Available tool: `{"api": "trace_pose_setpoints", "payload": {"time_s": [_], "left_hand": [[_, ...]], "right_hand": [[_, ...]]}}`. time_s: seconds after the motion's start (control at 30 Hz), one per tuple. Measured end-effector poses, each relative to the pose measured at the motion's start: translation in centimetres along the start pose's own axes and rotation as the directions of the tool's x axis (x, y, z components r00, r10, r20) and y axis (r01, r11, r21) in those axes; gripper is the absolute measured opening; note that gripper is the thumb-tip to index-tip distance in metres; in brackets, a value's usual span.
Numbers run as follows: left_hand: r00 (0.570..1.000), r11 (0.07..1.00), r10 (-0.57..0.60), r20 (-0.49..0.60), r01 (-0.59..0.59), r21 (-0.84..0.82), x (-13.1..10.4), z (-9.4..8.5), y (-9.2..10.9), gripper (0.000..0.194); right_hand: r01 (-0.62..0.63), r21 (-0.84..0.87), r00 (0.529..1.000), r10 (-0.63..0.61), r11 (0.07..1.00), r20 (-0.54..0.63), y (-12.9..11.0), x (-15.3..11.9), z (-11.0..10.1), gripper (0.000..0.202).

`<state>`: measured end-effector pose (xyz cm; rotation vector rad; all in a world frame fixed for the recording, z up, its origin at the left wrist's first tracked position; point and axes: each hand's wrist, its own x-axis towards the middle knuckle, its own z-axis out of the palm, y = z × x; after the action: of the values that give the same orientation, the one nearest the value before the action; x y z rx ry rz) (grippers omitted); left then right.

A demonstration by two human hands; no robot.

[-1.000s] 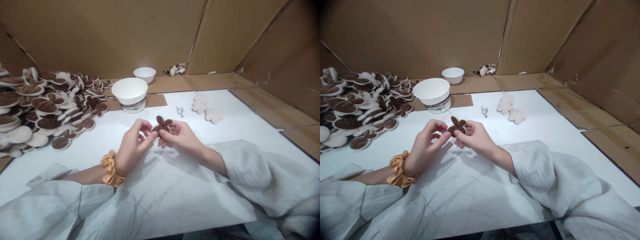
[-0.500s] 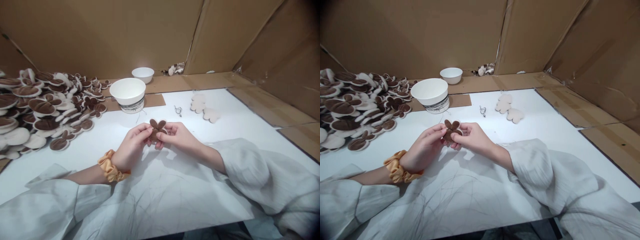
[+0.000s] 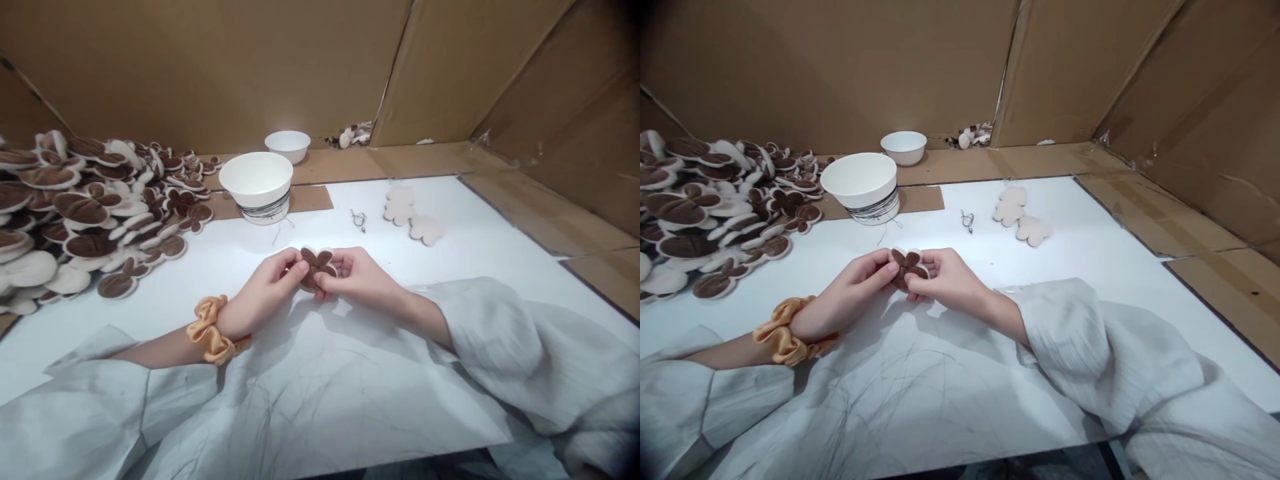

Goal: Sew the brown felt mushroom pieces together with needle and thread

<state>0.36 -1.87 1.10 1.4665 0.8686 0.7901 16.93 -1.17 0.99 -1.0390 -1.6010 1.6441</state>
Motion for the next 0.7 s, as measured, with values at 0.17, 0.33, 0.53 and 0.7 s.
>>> {"api": "trace_pose_setpoints", "payload": {"time_s": [0.17, 0.33, 0.53, 0.7], "left_hand": [[0.999, 0.975, -0.036, 0.039, 0.044, -0.218, 0.0, 0.5, -0.2, 0.027], [0.999, 0.99, -0.016, -0.038, 0.01, -0.139, 0.0, 0.4, -0.2, 0.024], [0.967, 0.995, -0.093, -0.238, 0.081, -0.059, 0.0, 0.3, -0.5, 0.028], [0.962, 0.995, -0.097, -0.256, 0.088, -0.045, 0.0, 0.3, -0.7, 0.028]], "right_hand": [[0.006, 0.019, 0.999, -0.007, 1.0, 0.035, -0.8, 0.1, 0.0, 0.014], [-0.026, -0.031, 0.999, 0.025, 0.999, -0.034, -0.4, 0.2, 0.0, 0.007], [0.048, 0.128, 0.998, -0.041, 0.991, -0.051, 0.4, 0.3, 0.3, 0.027], [0.167, 0.119, 0.972, -0.143, 0.979, -0.185, 0.4, 0.3, 0.0, 0.038]]}}
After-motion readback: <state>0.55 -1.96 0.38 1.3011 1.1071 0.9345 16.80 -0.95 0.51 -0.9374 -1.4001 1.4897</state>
